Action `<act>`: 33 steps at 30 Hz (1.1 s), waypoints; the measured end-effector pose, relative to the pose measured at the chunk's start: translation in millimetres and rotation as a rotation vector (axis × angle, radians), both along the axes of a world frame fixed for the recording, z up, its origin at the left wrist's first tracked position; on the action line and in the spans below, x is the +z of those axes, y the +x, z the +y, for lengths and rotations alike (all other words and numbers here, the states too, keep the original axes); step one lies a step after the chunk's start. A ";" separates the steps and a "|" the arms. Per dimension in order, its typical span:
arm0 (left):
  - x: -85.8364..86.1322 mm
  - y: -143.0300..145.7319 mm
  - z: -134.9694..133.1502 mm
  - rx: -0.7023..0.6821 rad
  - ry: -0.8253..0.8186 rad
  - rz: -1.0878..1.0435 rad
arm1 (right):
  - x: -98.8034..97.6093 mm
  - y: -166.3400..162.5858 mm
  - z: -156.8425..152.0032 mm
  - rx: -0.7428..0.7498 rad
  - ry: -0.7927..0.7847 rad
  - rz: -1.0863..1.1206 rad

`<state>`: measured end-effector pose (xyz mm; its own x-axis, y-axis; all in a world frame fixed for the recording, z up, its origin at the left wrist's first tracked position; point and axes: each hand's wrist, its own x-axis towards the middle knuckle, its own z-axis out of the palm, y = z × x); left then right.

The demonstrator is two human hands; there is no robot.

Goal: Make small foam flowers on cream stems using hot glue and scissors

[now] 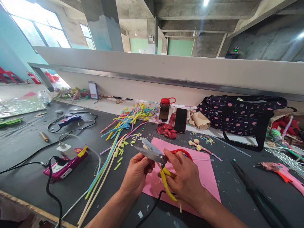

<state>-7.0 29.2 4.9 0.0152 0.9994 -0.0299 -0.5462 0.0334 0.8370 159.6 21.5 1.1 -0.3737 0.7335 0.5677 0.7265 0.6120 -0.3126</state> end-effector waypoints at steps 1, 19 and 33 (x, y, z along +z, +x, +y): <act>-0.1 -0.1 -0.1 0.002 -0.002 0.004 | -0.1 0.1 0.1 0.001 0.004 -0.002; -0.2 1.0 -0.5 -0.009 -0.008 0.018 | -0.4 0.7 0.4 0.013 0.015 -0.021; 2.3 -1.0 1.0 0.014 -0.014 0.020 | -3.1 2.0 1.0 -0.009 0.062 -0.052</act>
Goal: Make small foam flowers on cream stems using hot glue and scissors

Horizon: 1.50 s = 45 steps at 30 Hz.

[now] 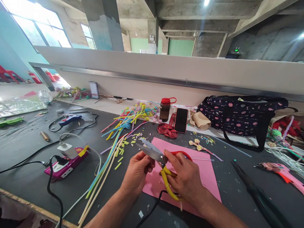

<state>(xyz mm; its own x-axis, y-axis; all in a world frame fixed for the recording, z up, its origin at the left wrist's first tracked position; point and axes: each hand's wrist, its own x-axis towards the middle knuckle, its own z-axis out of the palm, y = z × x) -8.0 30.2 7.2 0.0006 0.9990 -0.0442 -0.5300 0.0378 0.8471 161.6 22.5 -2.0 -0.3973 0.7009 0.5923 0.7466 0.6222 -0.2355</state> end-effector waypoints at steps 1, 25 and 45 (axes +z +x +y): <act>0.2 -0.2 0.2 0.002 0.001 0.003 | -0.2 0.2 0.1 -0.002 0.006 -0.002; 4.7 -3.0 1.2 -0.075 -0.070 -0.071 | 13.9 -1.5 -2.7 0.016 -0.267 0.199; 6.4 -3.2 0.2 -0.121 -0.085 -0.094 | 12.2 -0.4 -1.3 0.008 -0.281 0.225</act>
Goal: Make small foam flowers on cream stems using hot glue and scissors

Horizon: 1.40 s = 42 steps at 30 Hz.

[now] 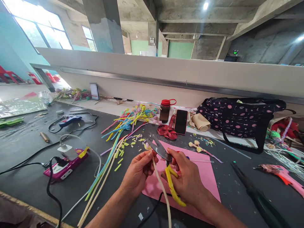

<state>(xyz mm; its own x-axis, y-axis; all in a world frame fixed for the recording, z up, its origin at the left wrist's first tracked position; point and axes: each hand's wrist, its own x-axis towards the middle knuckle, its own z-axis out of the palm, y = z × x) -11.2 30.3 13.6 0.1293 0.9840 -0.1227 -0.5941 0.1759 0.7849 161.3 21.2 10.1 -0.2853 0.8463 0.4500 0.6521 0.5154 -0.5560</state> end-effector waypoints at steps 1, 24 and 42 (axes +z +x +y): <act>-0.1 0.1 0.0 0.001 0.000 0.002 | -0.1 0.2 0.2 -0.002 0.002 -0.001; -0.5 -2.0 -0.7 0.000 0.134 0.116 | 6.3 8.2 3.0 0.027 0.124 -0.129; 1.5 -2.0 -1.1 0.016 0.182 0.159 | 10.2 8.2 0.3 0.049 0.133 -0.108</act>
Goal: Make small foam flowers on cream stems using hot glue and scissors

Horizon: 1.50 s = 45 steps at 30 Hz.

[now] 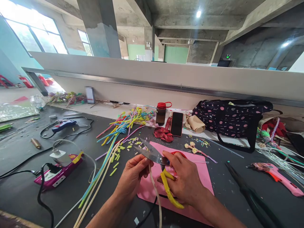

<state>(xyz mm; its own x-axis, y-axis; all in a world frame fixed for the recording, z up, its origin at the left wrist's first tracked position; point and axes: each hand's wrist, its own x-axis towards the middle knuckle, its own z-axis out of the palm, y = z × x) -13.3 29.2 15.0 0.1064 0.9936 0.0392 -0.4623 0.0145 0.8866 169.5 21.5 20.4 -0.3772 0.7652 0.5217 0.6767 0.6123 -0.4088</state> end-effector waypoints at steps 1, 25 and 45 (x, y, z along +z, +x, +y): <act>-0.4 -0.1 0.2 0.000 0.004 0.005 | 0.5 -0.2 -0.2 -0.001 0.004 0.001; -0.8 -1.6 1.2 -0.004 0.022 0.030 | -0.3 -1.1 -1.7 0.011 -0.023 0.017; -1.1 -2.4 1.4 -0.009 0.000 0.032 | -5.6 -0.8 1.2 -0.013 0.042 -0.026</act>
